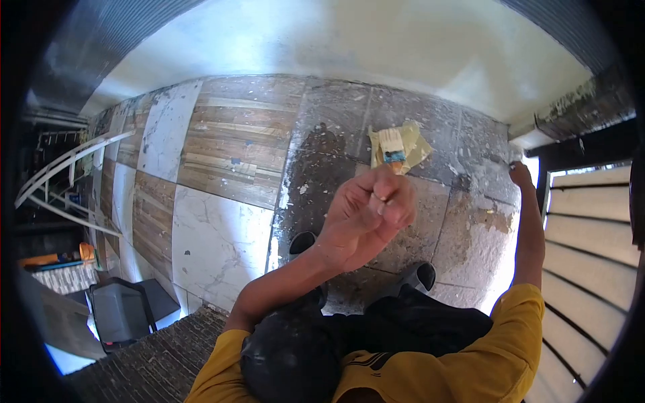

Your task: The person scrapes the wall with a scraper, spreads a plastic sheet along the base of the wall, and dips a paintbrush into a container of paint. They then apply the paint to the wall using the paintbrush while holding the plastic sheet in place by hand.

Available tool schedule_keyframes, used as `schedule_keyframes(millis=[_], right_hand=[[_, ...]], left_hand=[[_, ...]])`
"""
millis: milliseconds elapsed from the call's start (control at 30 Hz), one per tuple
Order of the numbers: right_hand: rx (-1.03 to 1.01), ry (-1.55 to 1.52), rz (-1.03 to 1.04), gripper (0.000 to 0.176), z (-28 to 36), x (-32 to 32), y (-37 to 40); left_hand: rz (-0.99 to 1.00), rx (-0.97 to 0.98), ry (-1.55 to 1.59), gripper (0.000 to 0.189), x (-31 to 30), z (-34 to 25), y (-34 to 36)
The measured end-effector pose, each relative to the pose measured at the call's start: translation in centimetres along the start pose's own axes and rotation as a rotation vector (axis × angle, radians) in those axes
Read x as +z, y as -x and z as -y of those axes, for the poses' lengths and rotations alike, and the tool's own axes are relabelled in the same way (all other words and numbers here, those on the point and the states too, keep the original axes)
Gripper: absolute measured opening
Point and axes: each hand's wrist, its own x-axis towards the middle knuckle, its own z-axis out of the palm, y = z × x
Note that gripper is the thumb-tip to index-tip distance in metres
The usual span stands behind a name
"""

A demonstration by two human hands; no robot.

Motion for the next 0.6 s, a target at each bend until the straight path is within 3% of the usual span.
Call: schedule_keyframes(millis=[200,267,367,467,533,600], right_hand=[[-0.213,-0.029,-0.097,0.041,-6.3,4.9,-3.3],[-0.270,-0.023,-0.095,0.039,-8.4,6.1,-4.8],[-0.247,0.158,-0.154,0.038,-6.2,3.9,-3.8],[-0.177,0.079,-0.284,0.036,-6.9,4.3,-4.9],[-0.275,0.095,-0.374,0.036,-6.7,4.3,-5.0],[-0.372,0.111,-0.467,0.036,-6.2,4.2,-5.1]], left_hand=[[-0.032,0.145,-0.180,0.029,1.3,-1.9,0.6],[0.055,0.184,-0.211,0.028,1.9,-2.8,1.0],[0.084,0.283,-0.257,0.026,3.6,-4.6,1.7],[0.069,0.301,-0.245,0.025,4.7,-5.9,2.5],[0.342,0.464,-0.186,0.027,4.4,-6.3,2.2],[0.348,0.470,-0.164,0.024,4.8,-6.4,2.5]])
